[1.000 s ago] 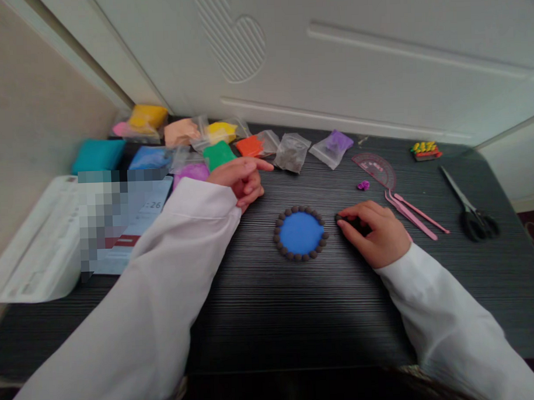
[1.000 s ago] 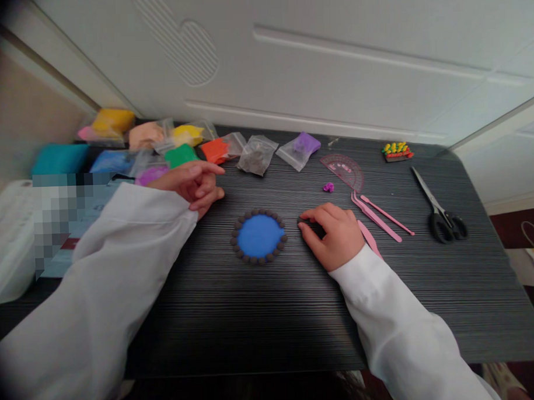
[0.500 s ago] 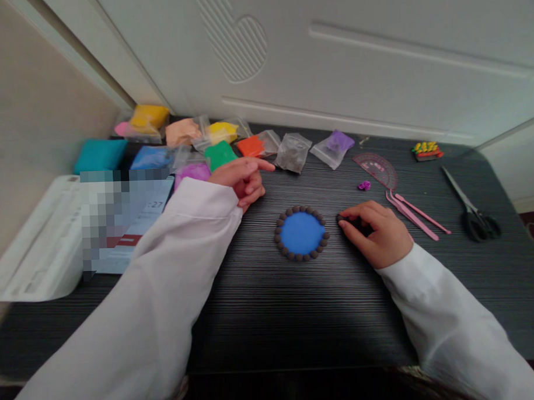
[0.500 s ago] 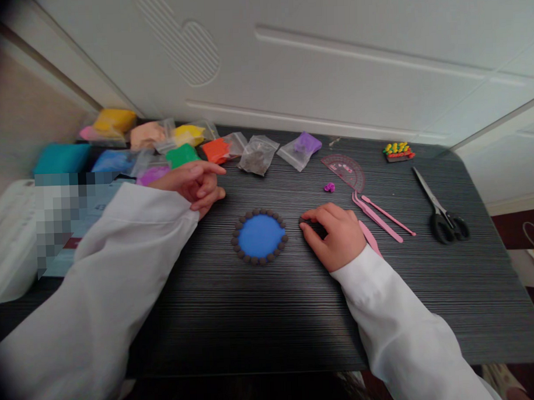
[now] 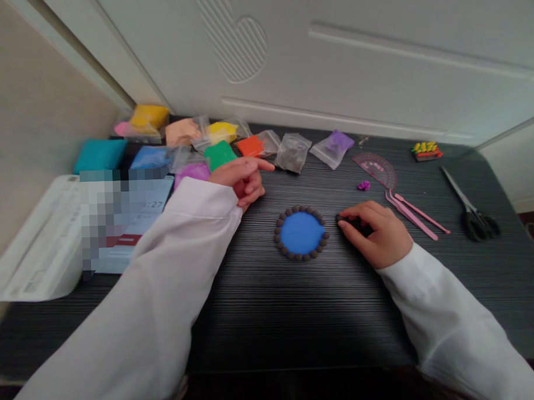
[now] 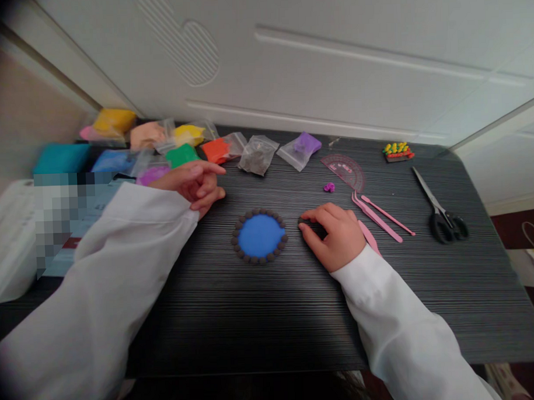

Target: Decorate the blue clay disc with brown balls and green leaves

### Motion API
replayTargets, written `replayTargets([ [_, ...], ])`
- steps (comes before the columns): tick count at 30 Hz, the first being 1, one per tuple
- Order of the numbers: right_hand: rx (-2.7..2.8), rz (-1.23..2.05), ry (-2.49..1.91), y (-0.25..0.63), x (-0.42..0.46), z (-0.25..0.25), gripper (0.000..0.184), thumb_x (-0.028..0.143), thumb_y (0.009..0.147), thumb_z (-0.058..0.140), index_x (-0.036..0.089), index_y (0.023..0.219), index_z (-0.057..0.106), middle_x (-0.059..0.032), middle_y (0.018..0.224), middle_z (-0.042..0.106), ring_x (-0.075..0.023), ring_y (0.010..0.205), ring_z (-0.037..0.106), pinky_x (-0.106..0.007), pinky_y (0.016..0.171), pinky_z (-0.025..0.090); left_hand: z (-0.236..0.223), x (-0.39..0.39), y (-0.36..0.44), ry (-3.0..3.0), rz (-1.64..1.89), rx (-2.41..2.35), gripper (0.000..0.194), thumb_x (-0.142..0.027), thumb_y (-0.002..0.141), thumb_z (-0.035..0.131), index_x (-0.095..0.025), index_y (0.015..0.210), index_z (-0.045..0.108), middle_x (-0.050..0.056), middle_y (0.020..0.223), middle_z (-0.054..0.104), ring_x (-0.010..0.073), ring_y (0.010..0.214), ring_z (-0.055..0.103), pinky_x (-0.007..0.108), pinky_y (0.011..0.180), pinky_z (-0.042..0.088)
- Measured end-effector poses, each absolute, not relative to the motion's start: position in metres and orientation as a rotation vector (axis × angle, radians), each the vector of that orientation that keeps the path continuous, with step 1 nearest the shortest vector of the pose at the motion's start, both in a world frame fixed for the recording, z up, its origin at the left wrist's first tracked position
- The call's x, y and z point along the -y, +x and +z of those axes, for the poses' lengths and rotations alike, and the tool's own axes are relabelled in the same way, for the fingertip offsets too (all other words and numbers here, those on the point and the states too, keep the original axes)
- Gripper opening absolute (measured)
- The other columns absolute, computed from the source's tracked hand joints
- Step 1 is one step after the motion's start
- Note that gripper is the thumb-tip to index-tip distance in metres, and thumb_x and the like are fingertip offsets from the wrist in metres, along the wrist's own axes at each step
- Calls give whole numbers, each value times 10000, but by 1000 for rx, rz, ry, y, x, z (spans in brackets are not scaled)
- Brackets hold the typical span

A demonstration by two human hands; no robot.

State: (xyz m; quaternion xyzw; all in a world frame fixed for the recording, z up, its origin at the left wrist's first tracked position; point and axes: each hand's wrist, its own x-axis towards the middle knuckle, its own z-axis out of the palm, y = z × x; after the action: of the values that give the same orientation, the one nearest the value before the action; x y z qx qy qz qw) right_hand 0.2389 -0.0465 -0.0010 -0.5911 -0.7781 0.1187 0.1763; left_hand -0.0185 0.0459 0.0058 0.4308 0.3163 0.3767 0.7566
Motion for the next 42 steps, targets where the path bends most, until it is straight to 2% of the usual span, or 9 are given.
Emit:
replayTargets([
  [15,2157,369,-1603,241,46,-2,133,265,743,505,205,811,602,-37,798,610,-156,727,544,-303,638,400,8,-41,-15,922,873,-765,199,-169,762,400,-131,779,595,-39,420,392,43,274,327,194,353,253],
  [21,2111,407,-1619,240,46,-2,131,262,742,509,207,820,599,-30,792,605,-140,682,531,-290,628,400,2,-44,-19,942,871,-680,170,-182,743,448,-142,792,606,-46,429,408,41,274,352,236,446,351],
  [29,2128,389,-1621,241,45,-2,123,247,748,498,209,816,594,-25,782,605,-143,723,541,-282,630,393,-4,-43,-18,938,914,-658,159,-220,723,505,-129,815,597,-61,433,416,27,276,344,247,475,363],
  [37,2158,396,-1555,244,46,-9,114,262,755,495,209,800,585,-21,767,602,-132,665,533,-275,609,393,-2,-42,-18,977,868,-704,245,-357,685,569,-145,806,576,-68,435,388,41,276,324,251,421,253],
  [42,2154,397,-1542,245,46,-10,121,269,764,482,209,800,581,-24,759,596,-135,658,530,-279,604,397,-6,-43,-18,987,886,-656,211,-331,705,550,-149,806,583,-67,428,385,42,270,320,255,424,196],
])
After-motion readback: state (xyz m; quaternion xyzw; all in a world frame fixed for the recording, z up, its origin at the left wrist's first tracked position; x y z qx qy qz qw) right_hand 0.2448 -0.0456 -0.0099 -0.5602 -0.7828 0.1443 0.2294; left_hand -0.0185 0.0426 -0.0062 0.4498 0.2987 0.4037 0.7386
